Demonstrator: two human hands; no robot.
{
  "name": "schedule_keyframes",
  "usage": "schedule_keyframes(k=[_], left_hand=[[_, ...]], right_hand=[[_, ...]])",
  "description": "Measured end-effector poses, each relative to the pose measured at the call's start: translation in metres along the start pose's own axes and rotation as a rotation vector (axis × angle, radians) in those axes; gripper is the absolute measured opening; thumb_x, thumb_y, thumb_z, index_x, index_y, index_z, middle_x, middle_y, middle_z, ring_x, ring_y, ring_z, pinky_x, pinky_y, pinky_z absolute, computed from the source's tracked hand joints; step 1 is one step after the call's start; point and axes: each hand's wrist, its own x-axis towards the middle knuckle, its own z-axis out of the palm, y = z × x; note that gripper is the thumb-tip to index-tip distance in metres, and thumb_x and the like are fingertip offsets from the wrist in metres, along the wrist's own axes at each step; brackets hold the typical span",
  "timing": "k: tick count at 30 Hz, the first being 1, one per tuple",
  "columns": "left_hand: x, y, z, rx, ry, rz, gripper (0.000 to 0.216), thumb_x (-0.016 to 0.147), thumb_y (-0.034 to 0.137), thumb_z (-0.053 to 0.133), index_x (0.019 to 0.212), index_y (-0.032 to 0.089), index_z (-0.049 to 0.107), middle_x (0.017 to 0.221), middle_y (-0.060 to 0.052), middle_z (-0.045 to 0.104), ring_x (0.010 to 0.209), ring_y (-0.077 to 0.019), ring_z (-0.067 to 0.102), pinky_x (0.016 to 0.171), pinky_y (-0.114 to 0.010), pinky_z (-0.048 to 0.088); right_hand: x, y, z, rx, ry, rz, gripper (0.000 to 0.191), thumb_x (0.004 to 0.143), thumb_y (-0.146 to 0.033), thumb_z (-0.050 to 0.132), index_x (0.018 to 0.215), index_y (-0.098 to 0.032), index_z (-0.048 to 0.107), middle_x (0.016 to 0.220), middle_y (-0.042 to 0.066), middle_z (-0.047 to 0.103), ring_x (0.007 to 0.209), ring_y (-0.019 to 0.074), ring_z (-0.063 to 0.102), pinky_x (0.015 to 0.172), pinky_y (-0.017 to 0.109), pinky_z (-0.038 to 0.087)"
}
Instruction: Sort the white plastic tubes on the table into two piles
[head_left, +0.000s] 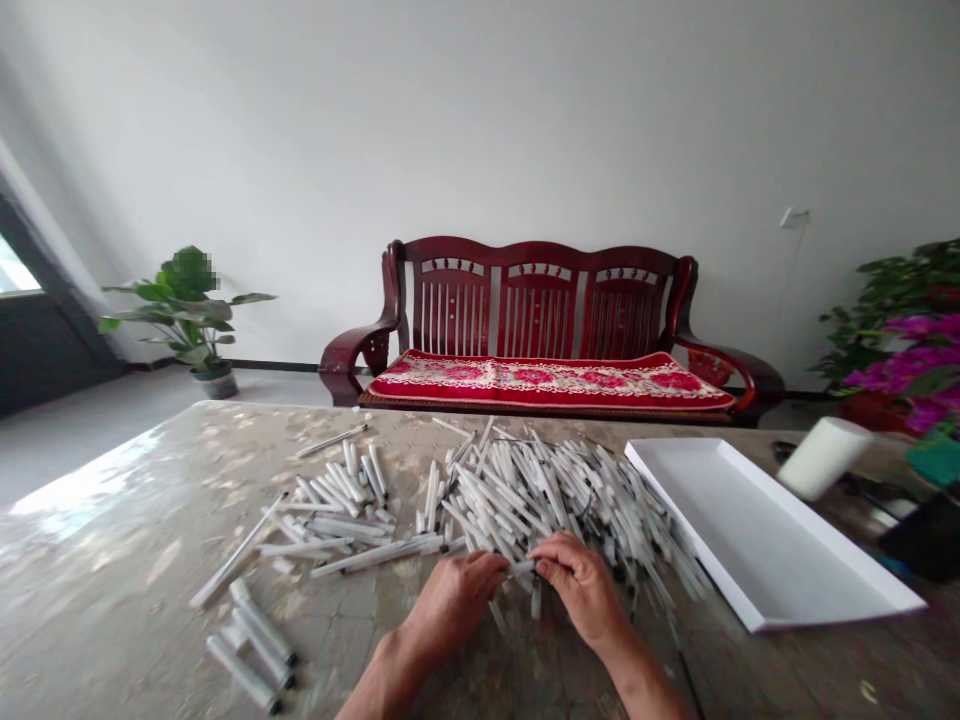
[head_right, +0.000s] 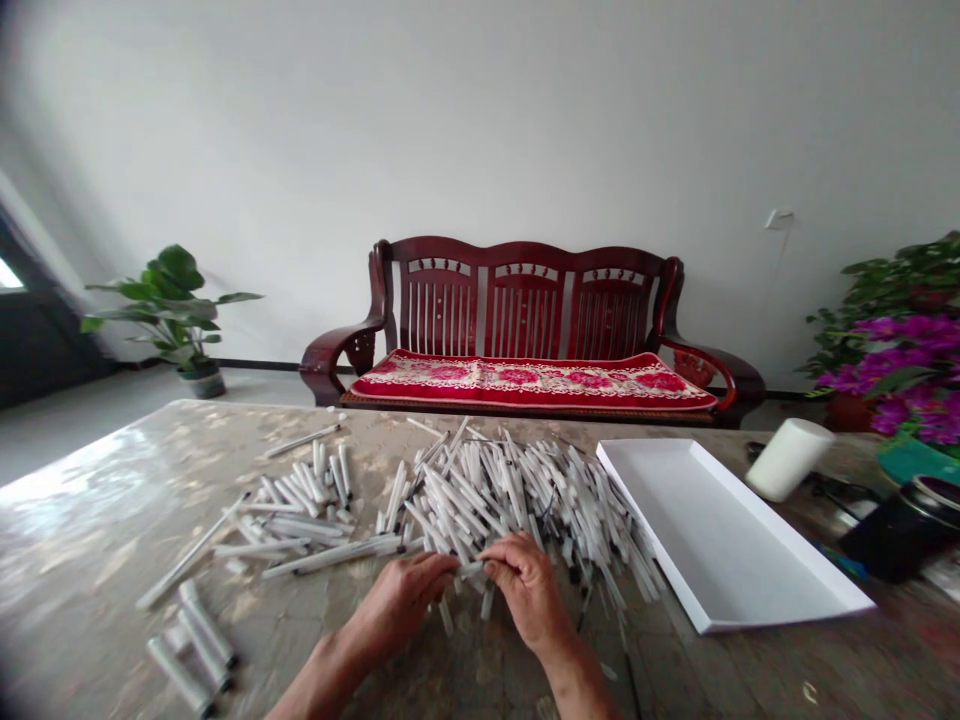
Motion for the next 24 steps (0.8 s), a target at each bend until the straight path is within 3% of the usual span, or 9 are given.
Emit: schedule_keyframes(k=[9,13,16,19,24], left_hand=[[0.002,0.005,0.000,-0.354,-0.089,-0.178,0.031,0.093,0.031,0.043,0.090,0.017,0.071,0.061,0.002,0.059,0.060,-0.0122,0.050,0.059,-0.022,0.037],[0.003,0.001,0.003,-0.540,-0.103,-0.259,0.032,0.092,0.039,0.046,0.094,0.016,0.068,0.058,0.004,0.053,0.052,-0.0095,0.042,0.050,-0.021,0.031],[0.007,0.002,0.008,-0.755,-0.023,-0.318,0.039,0.086,0.052,0.054,0.094,0.016,0.065,0.059,0.006,0.051,0.046,-0.0072,0.038,0.045,-0.020,0.028],[0.013,0.006,0.008,-0.997,0.112,-0.392,0.043,0.079,0.057,0.064,0.090,0.016,0.062,0.064,0.004,0.058,0.050,-0.0081,0.050,0.048,-0.019,0.036],[0.024,0.010,-0.008,-1.376,0.301,-0.616,0.025,0.081,0.035,0.072,0.090,0.015,0.060,0.084,-0.007,0.072,0.069,-0.0127,0.069,0.066,-0.022,0.052]], right_hand=[[0.000,0.000,-0.005,-0.017,0.003,-0.001,0.013,0.088,-0.025,0.063,0.089,-0.026,0.076,0.084,0.001,0.071,0.084,0.0170,0.066,0.078,0.025,0.050],[0.001,0.012,-0.013,-0.023,0.108,0.073,0.016,0.085,-0.026,0.061,0.089,-0.025,0.076,0.087,0.003,0.072,0.085,0.0178,0.068,0.078,0.025,0.053],[0.002,0.023,-0.016,-0.095,0.250,0.119,0.019,0.084,-0.031,0.060,0.090,-0.023,0.075,0.089,0.005,0.074,0.086,0.0203,0.069,0.078,0.028,0.055],[0.004,0.030,-0.016,-0.170,0.342,0.153,0.028,0.083,-0.032,0.058,0.103,-0.021,0.073,0.093,0.008,0.075,0.082,0.0212,0.070,0.076,0.031,0.056],[0.002,0.028,-0.012,-0.260,0.431,0.147,0.032,0.087,-0.035,0.054,0.109,-0.019,0.070,0.102,0.012,0.075,0.081,0.0218,0.070,0.074,0.033,0.057]])
